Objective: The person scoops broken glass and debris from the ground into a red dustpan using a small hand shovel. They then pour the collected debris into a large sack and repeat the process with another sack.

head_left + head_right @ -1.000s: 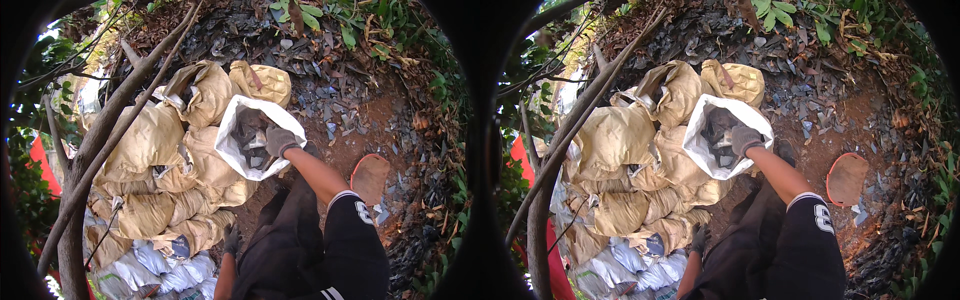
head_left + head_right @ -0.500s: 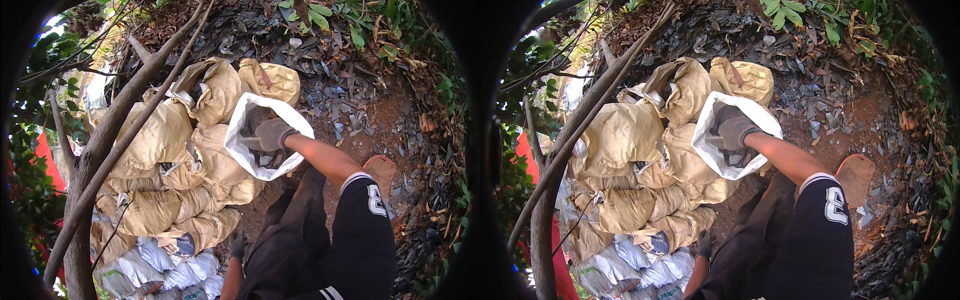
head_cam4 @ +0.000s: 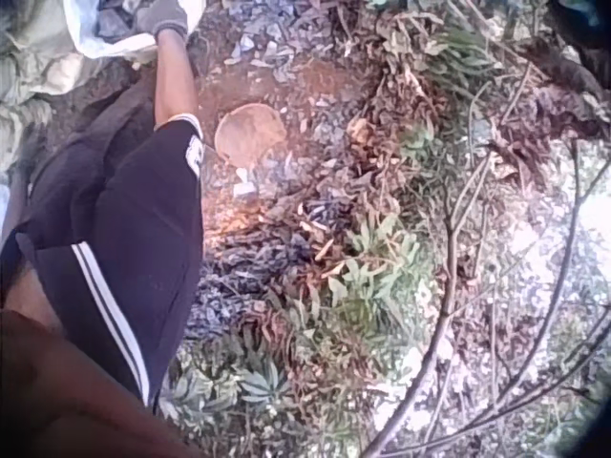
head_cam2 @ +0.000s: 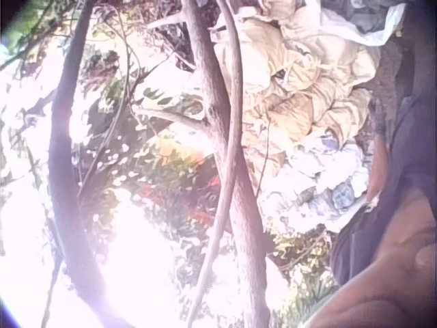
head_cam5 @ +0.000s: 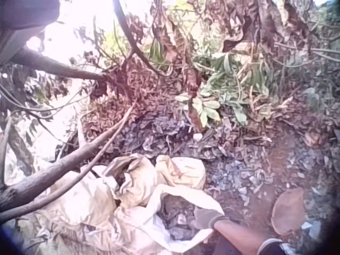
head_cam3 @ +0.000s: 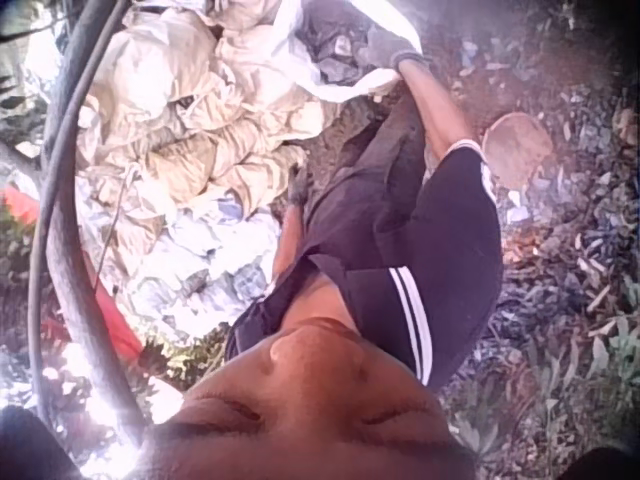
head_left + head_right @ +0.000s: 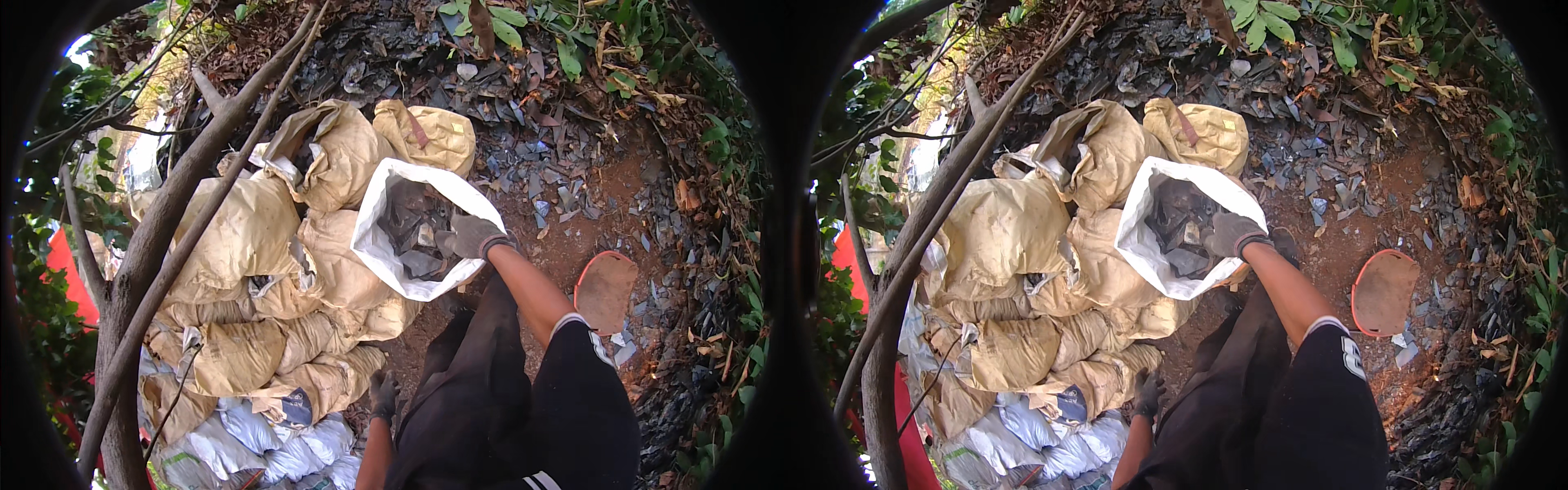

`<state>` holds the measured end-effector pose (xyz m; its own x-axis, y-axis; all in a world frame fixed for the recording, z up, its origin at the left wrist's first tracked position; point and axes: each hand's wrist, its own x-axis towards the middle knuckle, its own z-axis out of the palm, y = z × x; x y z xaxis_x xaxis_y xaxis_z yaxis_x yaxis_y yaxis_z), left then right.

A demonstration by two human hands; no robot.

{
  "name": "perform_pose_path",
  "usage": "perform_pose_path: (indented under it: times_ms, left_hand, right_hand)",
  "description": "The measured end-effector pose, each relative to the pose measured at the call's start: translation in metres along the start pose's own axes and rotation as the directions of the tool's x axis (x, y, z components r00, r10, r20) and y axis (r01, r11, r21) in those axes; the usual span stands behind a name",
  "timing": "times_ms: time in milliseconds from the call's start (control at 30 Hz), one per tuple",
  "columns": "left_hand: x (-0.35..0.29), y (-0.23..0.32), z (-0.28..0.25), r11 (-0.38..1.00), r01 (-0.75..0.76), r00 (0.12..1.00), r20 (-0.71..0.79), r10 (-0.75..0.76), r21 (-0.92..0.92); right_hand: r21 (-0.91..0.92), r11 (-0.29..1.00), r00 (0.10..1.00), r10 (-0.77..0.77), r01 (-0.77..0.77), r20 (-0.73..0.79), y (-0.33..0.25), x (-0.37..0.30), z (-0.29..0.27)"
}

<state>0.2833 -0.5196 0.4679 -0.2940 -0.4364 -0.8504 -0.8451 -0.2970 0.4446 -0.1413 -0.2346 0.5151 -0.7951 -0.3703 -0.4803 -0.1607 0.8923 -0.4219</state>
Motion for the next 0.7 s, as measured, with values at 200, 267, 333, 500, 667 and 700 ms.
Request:
perform_pose_path:
  times_ms: [200, 267, 333, 500, 667, 700]
  left_hand:
    - [0.011, 0.093, 0.053, 0.980, -0.141, 0.981, 0.112, 0.158, -0.143]
    - [0.040, 0.132, 0.085, 0.962, -0.144, 0.978, 0.116, 0.174, -0.234]
    - [0.043, 0.179, 0.130, 0.961, -0.138, 0.972, 0.155, 0.178, -0.238]
    - [0.062, 0.249, 0.199, 0.957, -0.214, 0.972, -0.058, 0.229, 0.194]
    - [0.018, 0.208, 0.252, 0.634, -0.575, 0.793, 0.161, 0.588, 0.517]
    - [0.020, 0.202, 0.249, 0.654, -0.580, 0.782, 0.108, 0.614, 0.486]
  right_hand:
    - [0.625, 0.771, 0.816, 0.281, 0.120, -0.504, 0.024, -0.040, -0.075]
    - [0.746, 0.663, 0.901, 0.359, -0.063, -0.242, 0.047, -0.026, -0.066]
    - [0.736, 0.669, 0.958, 0.267, -0.108, -0.102, 0.061, -0.011, -0.032]
    - [0.408, 0.878, 0.958, 0.284, -0.248, -0.028, 0.013, -0.001, -0.003]
    - [0.461, 0.879, 0.944, 0.248, -0.123, -0.220, 0.182, 0.002, 0.004]
    - [0.594, 0.778, 0.923, 0.357, -0.207, -0.145, 0.168, 0.001, -0.019]
